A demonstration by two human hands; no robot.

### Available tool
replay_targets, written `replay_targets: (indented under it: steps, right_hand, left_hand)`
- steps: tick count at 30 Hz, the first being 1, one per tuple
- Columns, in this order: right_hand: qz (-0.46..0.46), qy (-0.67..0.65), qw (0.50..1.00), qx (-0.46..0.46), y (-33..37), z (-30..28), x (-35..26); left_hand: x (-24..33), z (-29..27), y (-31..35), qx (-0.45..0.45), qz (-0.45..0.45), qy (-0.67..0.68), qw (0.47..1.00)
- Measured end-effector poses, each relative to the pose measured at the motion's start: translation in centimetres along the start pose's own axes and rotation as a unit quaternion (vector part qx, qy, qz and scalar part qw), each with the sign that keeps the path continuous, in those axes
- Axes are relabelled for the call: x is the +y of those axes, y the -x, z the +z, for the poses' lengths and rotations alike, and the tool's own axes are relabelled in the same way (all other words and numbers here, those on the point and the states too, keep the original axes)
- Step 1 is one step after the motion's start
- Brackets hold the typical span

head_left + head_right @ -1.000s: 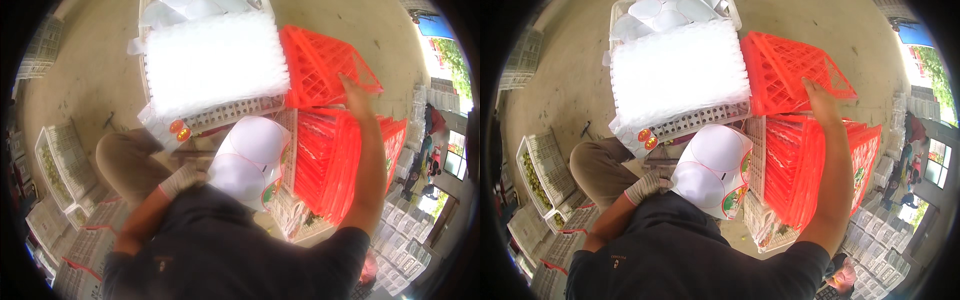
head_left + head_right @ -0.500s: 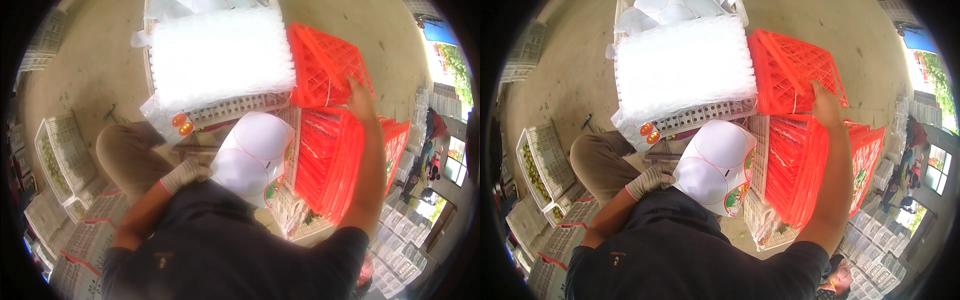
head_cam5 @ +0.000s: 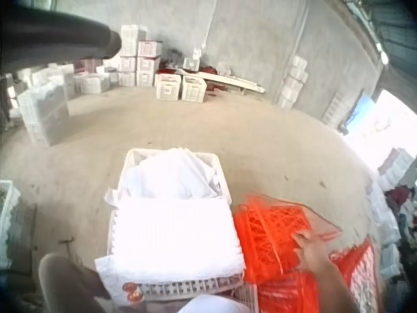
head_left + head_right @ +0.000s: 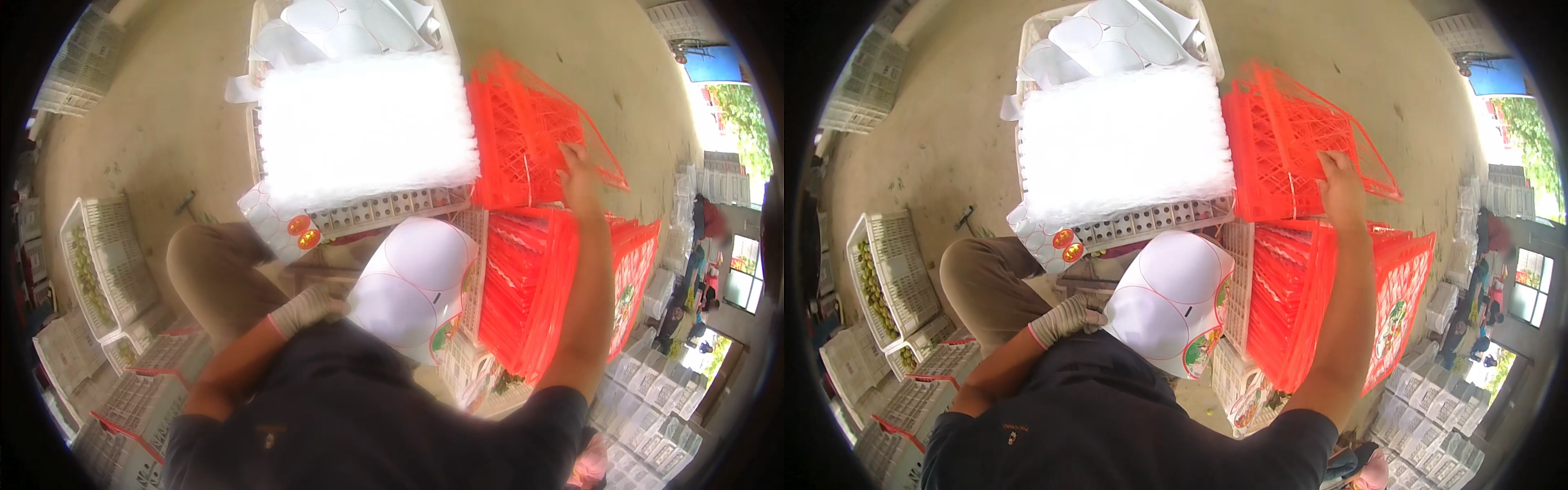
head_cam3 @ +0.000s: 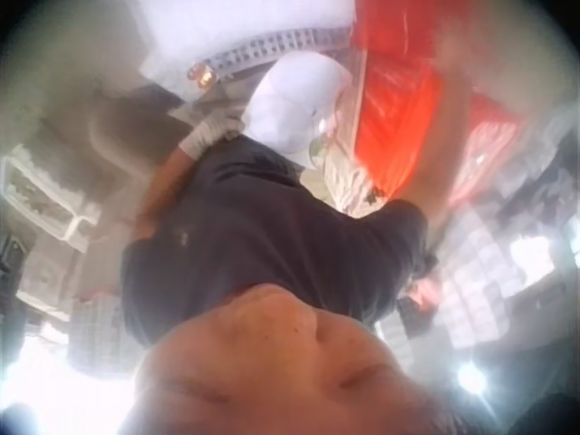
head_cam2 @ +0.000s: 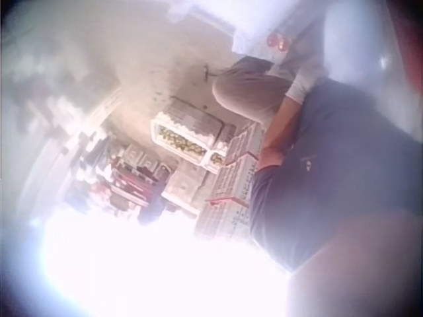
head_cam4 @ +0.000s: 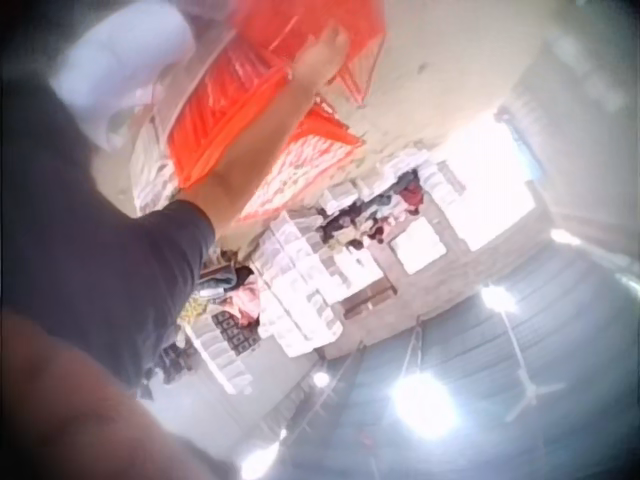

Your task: The person assembles red plastic crates by inserting white foam inserts and placing printed paper labels on top. The person repeatedly picks up crates, inserts foam, and applies labels, stacking the finished units nearby.

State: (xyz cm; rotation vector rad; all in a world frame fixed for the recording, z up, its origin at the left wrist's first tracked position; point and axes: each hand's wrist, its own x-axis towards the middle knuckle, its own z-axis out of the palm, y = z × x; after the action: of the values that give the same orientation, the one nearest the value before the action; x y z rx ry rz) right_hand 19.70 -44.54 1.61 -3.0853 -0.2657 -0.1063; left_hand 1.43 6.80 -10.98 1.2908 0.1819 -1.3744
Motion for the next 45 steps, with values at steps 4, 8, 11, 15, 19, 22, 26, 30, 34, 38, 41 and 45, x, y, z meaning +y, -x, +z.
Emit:
replay_targets:
  steps: [4, 8, 11, 15, 19, 22, 26, 30, 34, 38, 41, 45]
  right_hand:
    - [0.011, -0.005, 1.0, 0.026, -2.5, -3.7, -3.1]
    - [-0.182, 0.044, 0.976, 0.114, -3.9, -5.9, -14.0]
    - [-0.283, 0.021, 0.954, 0.097, -2.2, -3.3, -23.6]
    - [-0.308, -0.065, 0.946, 0.083, -1.5, 0.7, -33.3]
    - [-0.271, -0.052, 0.961, -0.018, -1.8, 7.7, -36.6]
    - [-0.259, -0.069, 0.963, -0.003, -1.4, 9.0, -37.3]
    - [-0.26, -0.08, 0.961, 0.044, -1.1, 7.9, -37.9]
    - [-0.261, -0.074, 0.962, 0.025, -1.6, 8.5, -37.8]
    - [-0.266, -0.084, 0.96, 0.004, -1.3, 9.6, -38.0]
    - [-0.227, -0.1, 0.969, 0.016, -0.2, 8.1, -38.4]
    - [-0.167, -0.179, 0.967, 0.066, 2.3, 3.9, -34.9]
    - [0.053, -0.259, 0.964, 0.001, 8.5, 3.1, -23.2]
  left_hand:
    - [-1.8, -0.4, -0.9, 0.003, 0.007, 0.034, 0.999]
    - [-1.7, -0.6, -0.4, 0.002, 0.002, 0.051, 0.999]
    - [-2.5, -0.9, -0.7, -0.013, 0.011, 0.042, 0.999]
    - [-0.6, -0.3, 0.6, -0.02, 0.053, 0.052, 0.997]
    - [-1.3, -0.7, 0.8, -0.014, 0.056, 0.041, 0.998]
    - [-1.6, -1.0, 0.5, -0.018, 0.051, 0.051, 0.997]
    - [-1.8, -1.3, 0.5, -0.037, 0.046, 0.085, 0.995]
    - [-1.4, -0.9, 0.6, -0.013, 0.045, 0.072, 0.996]
    - [-2.1, -0.7, 0.2, -0.019, 0.049, 0.09, 0.995]
    - [-2.3, -1.2, 0.3, -0.002, 0.05, 0.05, 0.997]
    - [-0.9, -1.7, 2.3, 0.017, 0.062, 0.057, 0.996]
    - [1.1, -2.4, 6.8, 0.026, 0.067, -0.035, 0.997]
